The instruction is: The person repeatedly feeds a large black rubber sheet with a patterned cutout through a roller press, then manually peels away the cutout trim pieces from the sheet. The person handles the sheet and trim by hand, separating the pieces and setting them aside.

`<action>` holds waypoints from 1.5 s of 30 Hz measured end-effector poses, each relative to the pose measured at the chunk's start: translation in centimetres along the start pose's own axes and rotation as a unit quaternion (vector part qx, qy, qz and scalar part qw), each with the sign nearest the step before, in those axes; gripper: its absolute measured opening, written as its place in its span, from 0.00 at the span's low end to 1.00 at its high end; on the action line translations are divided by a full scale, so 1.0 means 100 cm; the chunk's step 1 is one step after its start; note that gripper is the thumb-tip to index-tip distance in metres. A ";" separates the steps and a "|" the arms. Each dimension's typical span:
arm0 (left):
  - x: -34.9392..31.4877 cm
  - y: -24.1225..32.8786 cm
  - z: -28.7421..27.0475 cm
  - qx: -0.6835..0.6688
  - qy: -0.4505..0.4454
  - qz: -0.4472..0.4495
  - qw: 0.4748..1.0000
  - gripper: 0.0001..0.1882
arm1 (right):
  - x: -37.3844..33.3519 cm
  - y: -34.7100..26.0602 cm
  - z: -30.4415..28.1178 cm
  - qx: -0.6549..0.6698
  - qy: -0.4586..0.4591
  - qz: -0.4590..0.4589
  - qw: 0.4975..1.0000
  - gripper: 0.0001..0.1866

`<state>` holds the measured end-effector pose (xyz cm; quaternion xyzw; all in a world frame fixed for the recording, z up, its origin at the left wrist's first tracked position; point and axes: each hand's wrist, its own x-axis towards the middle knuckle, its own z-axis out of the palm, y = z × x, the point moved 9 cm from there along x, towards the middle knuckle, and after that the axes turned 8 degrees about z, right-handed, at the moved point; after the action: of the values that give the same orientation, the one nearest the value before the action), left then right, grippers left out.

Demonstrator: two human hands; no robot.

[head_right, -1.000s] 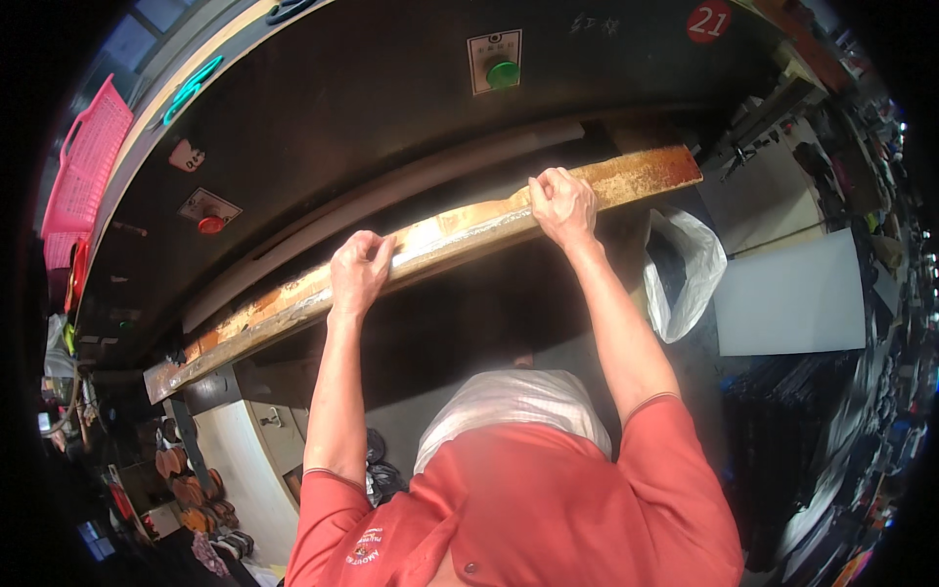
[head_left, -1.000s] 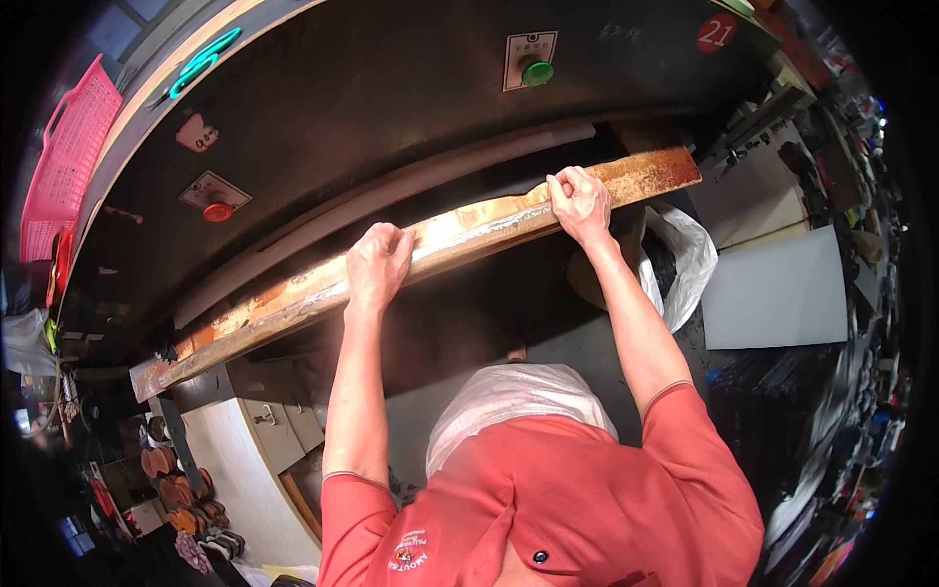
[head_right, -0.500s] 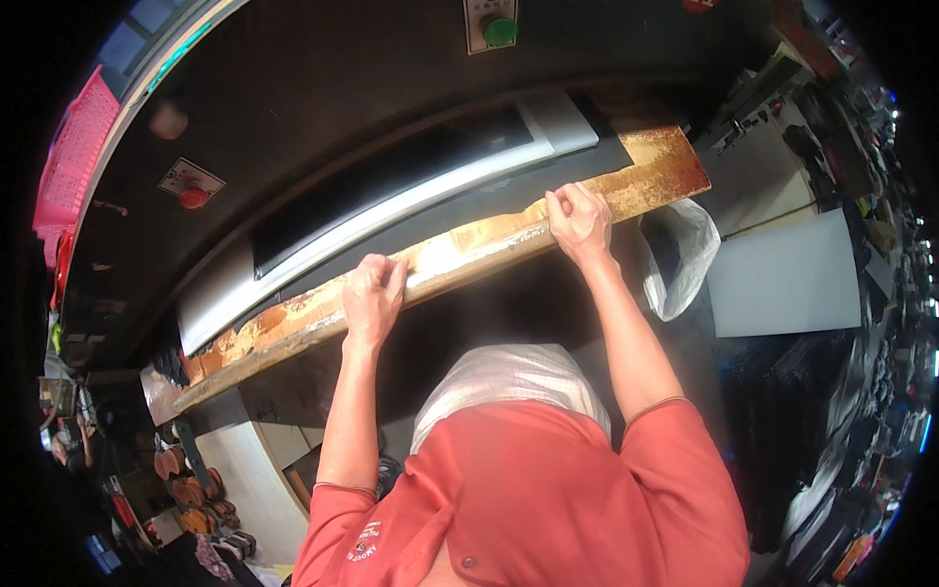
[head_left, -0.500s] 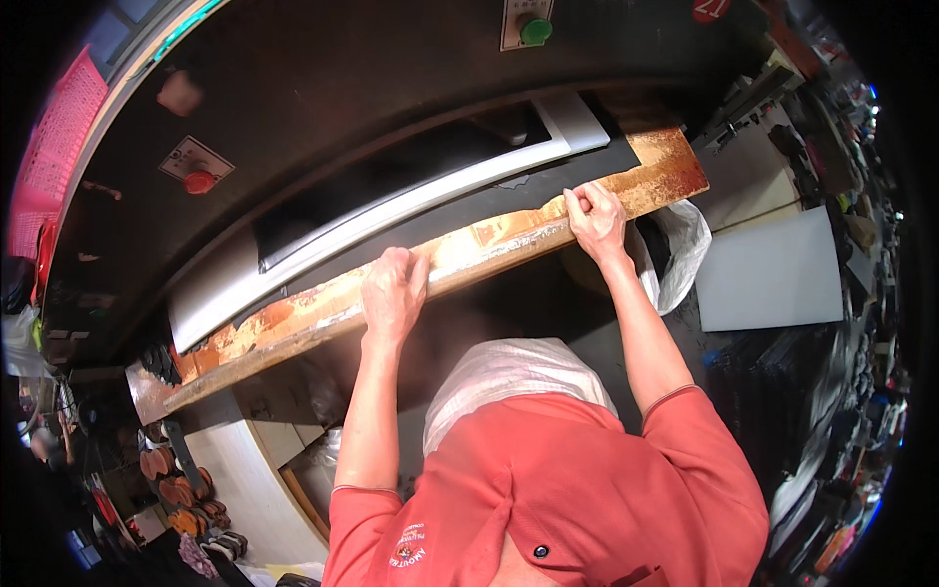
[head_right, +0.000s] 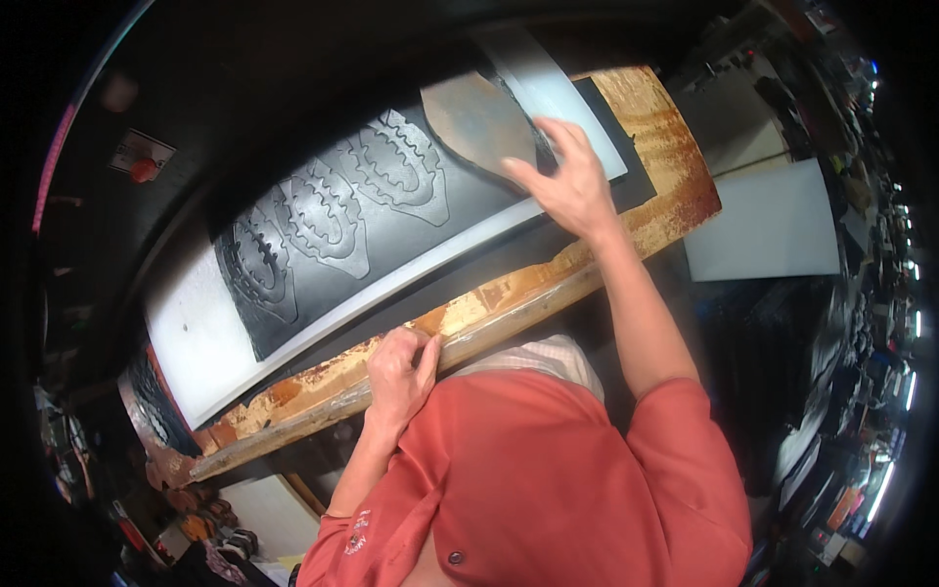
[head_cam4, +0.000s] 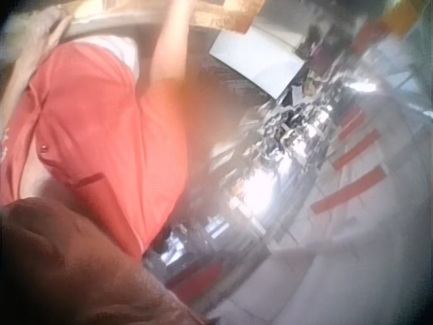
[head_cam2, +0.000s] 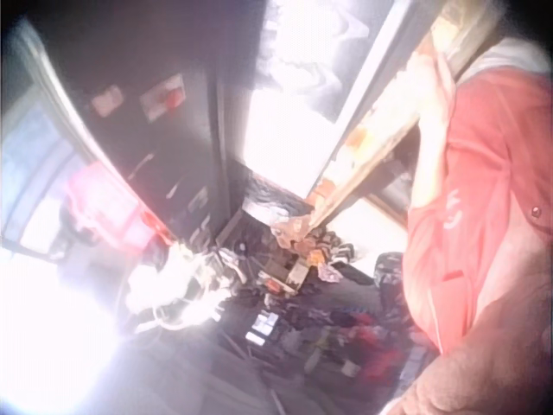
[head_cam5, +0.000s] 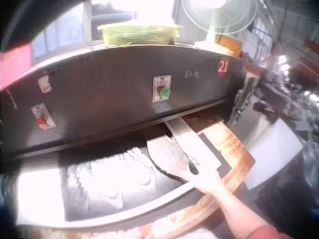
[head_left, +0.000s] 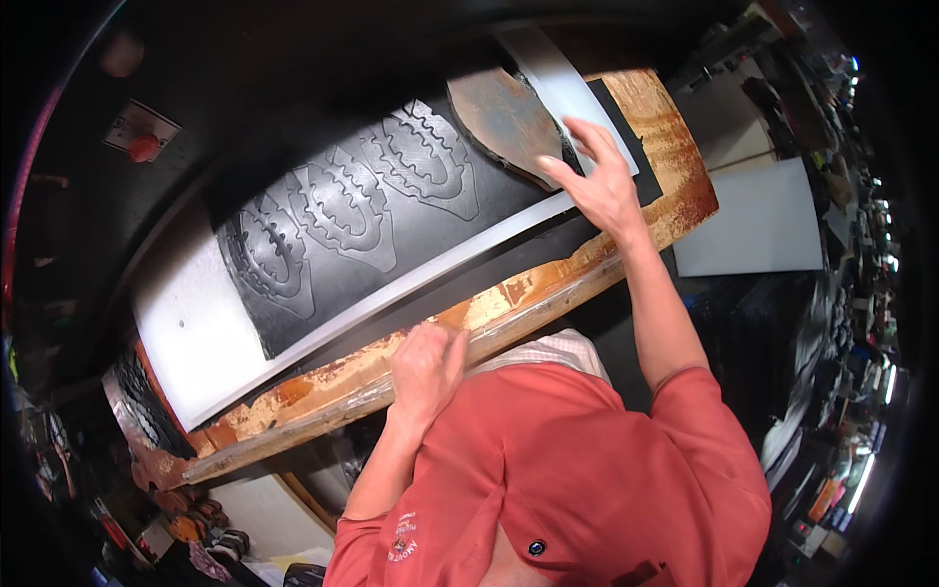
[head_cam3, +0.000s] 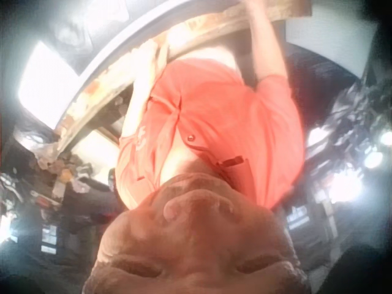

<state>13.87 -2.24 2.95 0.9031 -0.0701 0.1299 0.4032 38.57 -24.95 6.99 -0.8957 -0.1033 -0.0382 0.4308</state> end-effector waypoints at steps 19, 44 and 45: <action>0.162 -0.013 0.029 0.133 -0.035 0.088 0.987 0.30 | 0.089 0.023 0.033 0.229 -0.226 0.117 0.939 0.46; 0.197 -0.033 0.101 -0.388 0.061 -0.311 0.866 0.14 | 0.085 0.042 -0.025 0.416 -0.122 0.113 0.894 0.47; 0.196 -0.034 0.101 -0.383 0.051 -0.309 0.869 0.15 | 0.087 0.045 -0.037 0.403 -0.119 0.108 0.901 0.49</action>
<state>35.21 -7.95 -0.19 0.6453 0.1891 0.0072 0.7401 48.09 -29.31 7.24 -0.6495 -0.0631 0.1606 0.7405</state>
